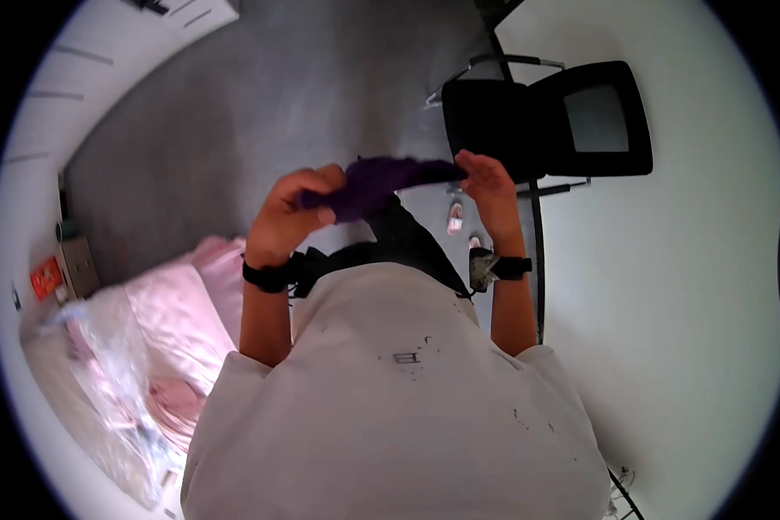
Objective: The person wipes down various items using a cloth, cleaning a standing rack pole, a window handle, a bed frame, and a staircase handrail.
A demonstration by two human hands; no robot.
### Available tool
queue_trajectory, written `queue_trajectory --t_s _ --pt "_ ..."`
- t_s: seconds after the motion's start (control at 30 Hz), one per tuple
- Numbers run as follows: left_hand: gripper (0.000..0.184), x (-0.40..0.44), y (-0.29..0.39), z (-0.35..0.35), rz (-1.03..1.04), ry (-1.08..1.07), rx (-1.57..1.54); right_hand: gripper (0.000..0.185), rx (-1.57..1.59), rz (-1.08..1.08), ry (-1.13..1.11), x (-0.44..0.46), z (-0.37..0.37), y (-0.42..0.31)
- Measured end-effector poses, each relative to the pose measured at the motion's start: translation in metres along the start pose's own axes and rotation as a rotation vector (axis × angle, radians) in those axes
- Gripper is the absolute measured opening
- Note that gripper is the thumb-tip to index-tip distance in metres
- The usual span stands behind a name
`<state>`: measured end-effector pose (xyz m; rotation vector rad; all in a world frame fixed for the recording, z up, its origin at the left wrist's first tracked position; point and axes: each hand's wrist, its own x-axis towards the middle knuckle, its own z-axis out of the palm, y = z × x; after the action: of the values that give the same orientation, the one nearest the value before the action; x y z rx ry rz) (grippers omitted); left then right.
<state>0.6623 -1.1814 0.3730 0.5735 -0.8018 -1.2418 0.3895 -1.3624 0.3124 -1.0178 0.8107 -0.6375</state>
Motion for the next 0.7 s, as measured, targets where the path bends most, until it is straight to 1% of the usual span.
queue_trajectory --t_s 0.03,0.1,0.13,0.17,0.23,0.3,0.33,0.37,0.43,0.47,0.5,0.53,0.57,0.63,0.67,0.7 --pt "0.028 0.028 -0.002 -0.006 0.002 -0.033 0.017 0.042 0.020 -0.020 0.015 0.023 -0.007 0.004" --pt "0.022 0.072 0.008 -0.026 -0.128 -0.117 0.030 0.044 0.162 -0.015 -0.032 0.063 -0.005 0.005" --pt "0.020 0.100 0.010 -0.032 -0.135 -0.104 0.011 0.044 0.196 -0.004 -0.010 0.087 -0.005 0.005" --pt "0.019 0.129 0.010 -0.046 -0.121 -0.137 0.023 0.044 0.222 0.038 -0.020 0.116 -0.006 0.004" --pt "0.018 0.186 0.021 -0.065 -0.116 -0.168 0.085 0.043 0.089 0.085 -0.104 0.170 0.001 -0.014" --pt "0.018 0.223 0.036 -0.070 -0.058 -0.102 0.171 0.040 -0.245 0.194 -0.089 0.213 0.001 -0.037" --pt "0.018 0.246 0.047 -0.078 -0.071 -0.079 0.113 0.038 -0.266 0.198 -0.092 0.241 0.004 -0.046" --pt "0.017 0.264 0.065 -0.088 -0.122 -0.040 0.138 0.038 -0.270 0.212 -0.116 0.258 0.012 -0.054" --pt "0.019 0.300 0.083 -0.110 0.035 -0.056 0.202 0.034 -0.391 0.119 -0.135 0.318 0.019 -0.072" --pt "0.020 0.314 0.089 -0.132 0.003 -0.035 0.188 0.034 -0.352 0.166 -0.154 0.350 0.018 -0.071" --pt "0.018 0.328 0.093 -0.149 0.002 0.025 0.203 0.031 -0.481 0.082 -0.114 0.376 0.029 -0.083" --pt "0.017 0.324 0.090 -0.149 0.003 0.071 0.213 0.029 -0.554 0.007 -0.111 0.380 0.029 -0.091" --pt "0.016 0.342 0.093 -0.172 -0.005 0.123 0.214 0.027 -0.628 -0.055 -0.105 0.412 0.035 -0.099" --pt "0.019 0.376 0.097 -0.203 -0.028 0.248 0.229 0.022 -0.713 -0.231 -0.087 0.464 0.041 -0.111" --pt "0.022 0.397 0.093 -0.219 -0.003 0.286 0.234 0.019 -0.704 -0.218 -0.028 0.483 0.043 -0.120" --pt "0.022 0.418 0.091 -0.230 -0.034 0.309 0.212 0.019 -0.716 -0.251 -0.010 0.504 0.042 -0.128"
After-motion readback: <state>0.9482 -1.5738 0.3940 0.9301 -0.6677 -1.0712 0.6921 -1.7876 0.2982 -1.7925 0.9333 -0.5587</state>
